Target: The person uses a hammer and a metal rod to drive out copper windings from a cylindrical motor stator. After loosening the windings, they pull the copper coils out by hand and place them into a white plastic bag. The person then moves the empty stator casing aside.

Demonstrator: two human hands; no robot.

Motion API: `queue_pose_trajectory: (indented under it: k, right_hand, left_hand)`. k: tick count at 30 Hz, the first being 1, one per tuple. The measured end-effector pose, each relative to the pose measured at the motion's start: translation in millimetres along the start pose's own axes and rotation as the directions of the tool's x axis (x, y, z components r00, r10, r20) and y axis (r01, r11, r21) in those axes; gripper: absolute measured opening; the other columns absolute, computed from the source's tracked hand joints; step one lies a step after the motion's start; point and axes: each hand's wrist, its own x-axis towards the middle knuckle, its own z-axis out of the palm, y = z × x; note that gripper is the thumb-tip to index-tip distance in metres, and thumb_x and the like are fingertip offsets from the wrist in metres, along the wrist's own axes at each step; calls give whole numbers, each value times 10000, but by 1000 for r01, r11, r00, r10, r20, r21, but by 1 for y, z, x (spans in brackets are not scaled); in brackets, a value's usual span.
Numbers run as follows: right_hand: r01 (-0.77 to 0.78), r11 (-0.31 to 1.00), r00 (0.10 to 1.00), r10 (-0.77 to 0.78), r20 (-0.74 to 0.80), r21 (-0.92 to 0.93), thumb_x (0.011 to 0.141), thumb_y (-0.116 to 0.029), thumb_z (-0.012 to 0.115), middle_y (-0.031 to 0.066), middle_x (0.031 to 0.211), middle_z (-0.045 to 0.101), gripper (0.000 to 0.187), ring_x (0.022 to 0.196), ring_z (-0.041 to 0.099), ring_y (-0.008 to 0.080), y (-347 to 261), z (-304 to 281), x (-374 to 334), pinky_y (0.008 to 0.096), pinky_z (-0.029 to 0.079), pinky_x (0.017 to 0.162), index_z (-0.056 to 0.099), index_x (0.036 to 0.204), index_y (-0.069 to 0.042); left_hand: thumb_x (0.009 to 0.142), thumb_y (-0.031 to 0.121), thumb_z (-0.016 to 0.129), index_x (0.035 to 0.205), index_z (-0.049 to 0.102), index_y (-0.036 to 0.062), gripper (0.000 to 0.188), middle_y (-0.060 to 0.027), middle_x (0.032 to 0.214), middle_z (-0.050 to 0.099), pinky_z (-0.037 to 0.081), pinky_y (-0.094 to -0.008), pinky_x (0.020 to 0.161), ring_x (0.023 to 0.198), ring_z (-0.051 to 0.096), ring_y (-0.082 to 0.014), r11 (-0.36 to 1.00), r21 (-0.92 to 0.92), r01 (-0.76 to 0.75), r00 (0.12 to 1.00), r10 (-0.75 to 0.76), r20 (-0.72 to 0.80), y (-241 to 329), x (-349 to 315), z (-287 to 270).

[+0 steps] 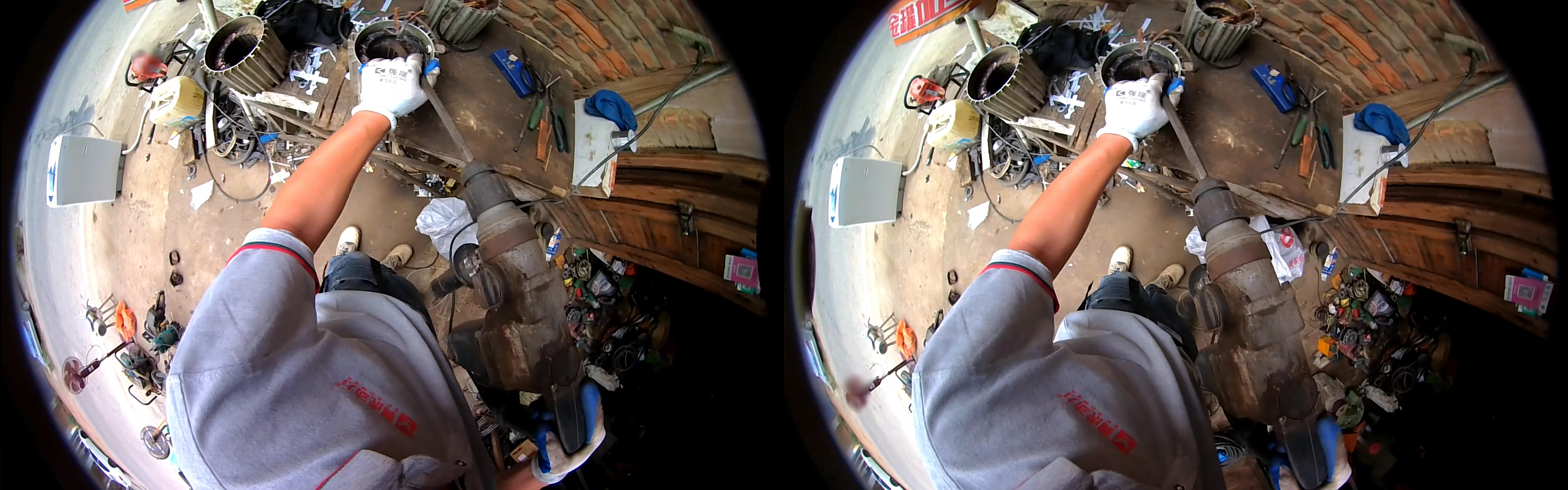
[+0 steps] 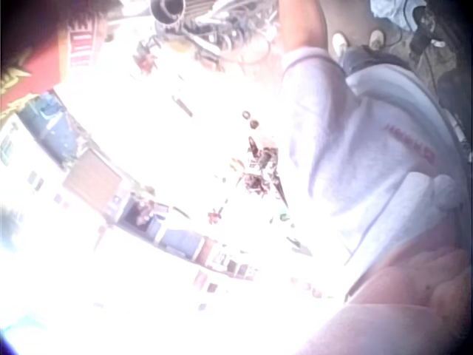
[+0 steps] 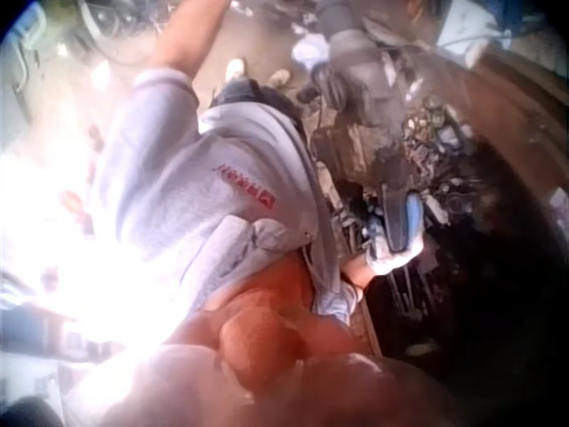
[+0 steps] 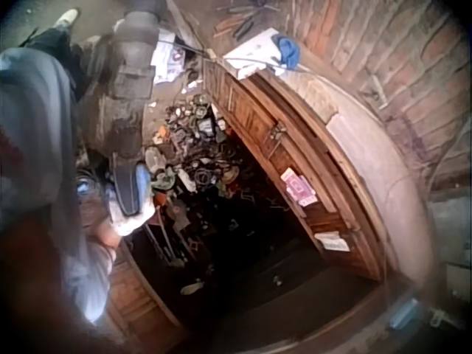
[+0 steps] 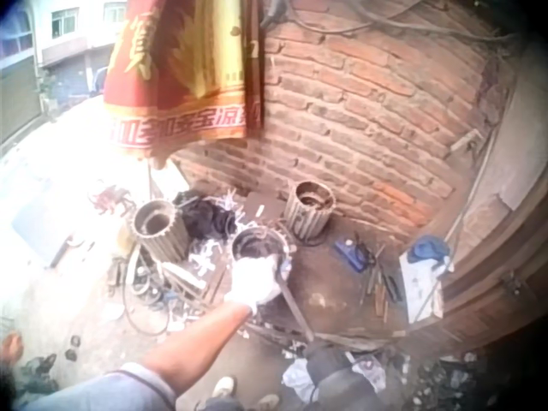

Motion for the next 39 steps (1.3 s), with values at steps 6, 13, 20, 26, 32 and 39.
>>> queue_pose_trajectory:
  k: [6,13,20,26,32,39]
  right_hand:
    - [7,999,998,-10,65,49,654,-236,759,167,938,643,787,717,635,196,0,-1,9,292,518,688,434,1284,108]
    - [-118,993,991,116,60,23,639,-209,741,182,941,640,764,721,637,219,-6,5,0,311,519,722,450,1275,101]
    - [85,950,992,-52,116,-300,677,-117,681,262,1055,628,575,849,645,300,-39,6,7,368,518,756,538,1163,156]
    - [100,954,989,-64,136,-281,663,-109,665,252,996,644,583,710,634,266,-38,6,14,341,521,642,538,1170,149]
    - [-32,965,998,43,39,-261,656,-116,669,252,990,646,592,684,628,259,-42,11,-13,333,516,617,539,1169,150]
    - [-231,955,964,251,91,-186,649,-124,672,252,982,647,601,655,621,251,-38,-5,-11,323,511,588,540,1168,150]
  left_hand:
    - [840,456,539,1006,667,102,411,-140,731,674,509,-410,642,662,653,-312,999,-36,26,1000,-26,3,1,0,2]
    - [826,500,550,1068,658,104,477,-134,731,675,515,-396,652,681,658,-300,996,-87,27,999,-25,29,-2,0,-6]
    - [743,563,607,1271,540,161,668,-130,747,666,513,-381,656,692,653,-297,968,-106,-228,950,245,194,-38,5,-30]
    - [832,566,506,1257,548,146,600,-135,883,674,466,-417,775,818,650,-296,997,80,17,986,-30,162,-14,-2,-17]
    - [872,501,498,1048,665,134,440,-135,733,670,487,-412,680,694,649,-310,991,-38,-130,991,131,30,-3,0,3]
    - [865,490,515,1050,667,125,436,-142,772,678,487,-411,704,706,648,-308,997,-17,-74,997,74,-11,-17,-2,8]
